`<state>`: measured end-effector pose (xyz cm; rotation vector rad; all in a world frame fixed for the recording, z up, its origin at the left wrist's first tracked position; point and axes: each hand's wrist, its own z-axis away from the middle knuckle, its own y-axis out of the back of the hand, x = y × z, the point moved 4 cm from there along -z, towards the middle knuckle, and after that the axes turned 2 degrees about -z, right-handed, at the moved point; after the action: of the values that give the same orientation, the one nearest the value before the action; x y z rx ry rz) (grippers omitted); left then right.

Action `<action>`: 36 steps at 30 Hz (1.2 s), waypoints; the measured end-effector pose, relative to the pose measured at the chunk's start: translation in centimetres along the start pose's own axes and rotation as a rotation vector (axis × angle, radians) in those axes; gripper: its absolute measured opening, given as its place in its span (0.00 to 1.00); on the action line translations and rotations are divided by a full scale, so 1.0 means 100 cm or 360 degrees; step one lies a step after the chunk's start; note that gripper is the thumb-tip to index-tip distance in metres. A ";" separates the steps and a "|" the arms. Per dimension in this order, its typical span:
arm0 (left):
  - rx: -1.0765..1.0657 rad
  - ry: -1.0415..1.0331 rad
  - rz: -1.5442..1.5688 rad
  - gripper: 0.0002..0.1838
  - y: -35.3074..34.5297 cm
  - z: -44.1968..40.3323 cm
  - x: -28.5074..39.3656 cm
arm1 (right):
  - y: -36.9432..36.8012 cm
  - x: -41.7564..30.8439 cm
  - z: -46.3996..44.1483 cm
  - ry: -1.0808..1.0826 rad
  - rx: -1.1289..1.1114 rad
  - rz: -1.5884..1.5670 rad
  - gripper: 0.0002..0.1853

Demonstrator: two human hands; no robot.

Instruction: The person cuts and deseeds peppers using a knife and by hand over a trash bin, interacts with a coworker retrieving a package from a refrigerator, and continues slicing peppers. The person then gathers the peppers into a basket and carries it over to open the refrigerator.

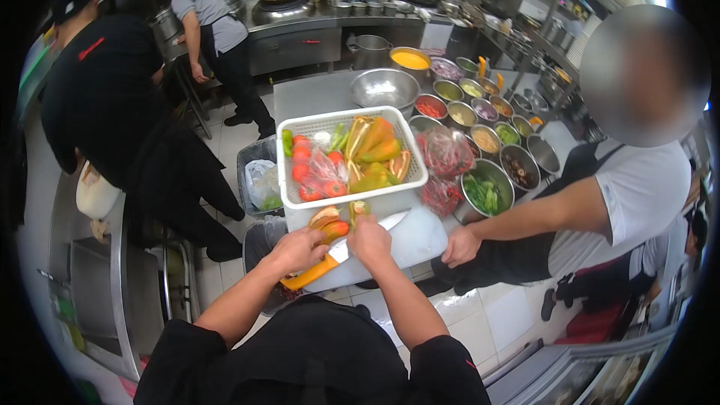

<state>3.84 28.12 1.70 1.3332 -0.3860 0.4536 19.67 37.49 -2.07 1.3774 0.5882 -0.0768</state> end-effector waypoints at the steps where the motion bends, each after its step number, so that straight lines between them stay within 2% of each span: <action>1: 0.0035 -0.0035 0.0050 0.19 0.002 0.002 -0.001 | 0.003 0.003 -0.001 0.0003 0.0077 -0.0048 0.14; 4: -0.0111 -0.0006 0.0436 0.22 0.000 0.005 -0.009 | 0.012 0.022 0.011 -0.0022 0.0257 -0.0236 0.14; 7: -0.0277 0.0262 0.1510 0.26 -0.017 0.008 -0.008 | 0.026 0.005 0.042 -0.0073 0.0242 -0.0633 0.13; 10: -0.0134 0.0414 0.2414 0.26 -0.012 0.014 0.002 | 0.025 -0.054 0.080 0.0354 0.0321 -0.0786 0.11; 13: -0.0096 0.0132 0.2535 0.26 -0.010 0.014 -0.023 | 0.026 -0.112 0.100 0.0950 0.0227 -0.0659 0.09; 14: -0.0035 0.0207 0.2706 0.26 -0.009 0.015 -0.032 | 0.025 -0.119 0.099 0.0899 0.0146 -0.0861 0.10; 17: -0.0584 0.0015 0.3030 0.24 0.003 0.035 -0.060 | 0.041 -0.140 0.088 0.1083 0.0442 -0.0478 0.13; 18: -0.0563 0.0158 0.2909 0.25 0.007 0.043 -0.063 | 0.039 -0.146 0.082 0.1096 0.0362 -0.0479 0.14; 21: -0.0553 0.0271 0.2868 0.25 0.015 0.064 -0.080 | 0.023 -0.175 0.074 0.1416 0.0259 -0.0361 0.14; 25: -0.0396 0.0429 0.2826 0.28 0.011 0.088 -0.114 | -0.010 -0.201 0.074 0.1555 0.0012 -0.0354 0.10; 29: -0.0206 0.0493 0.2771 0.27 0.020 0.116 -0.134 | -0.036 -0.231 0.077 0.1561 0.0029 -0.0379 0.07; 33: -0.0047 0.0577 0.2807 0.26 0.026 0.134 -0.155 | -0.074 -0.251 0.071 0.1468 0.0092 -0.0468 0.09; 36: -0.0040 0.0521 0.2722 0.26 0.029 0.144 -0.170 | -0.079 -0.264 0.071 0.1373 -0.0005 -0.0622 0.15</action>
<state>-12.26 12.89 -1.81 0.5730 -1.2041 2.0110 -3.46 21.64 2.82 1.2396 1.5715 0.2184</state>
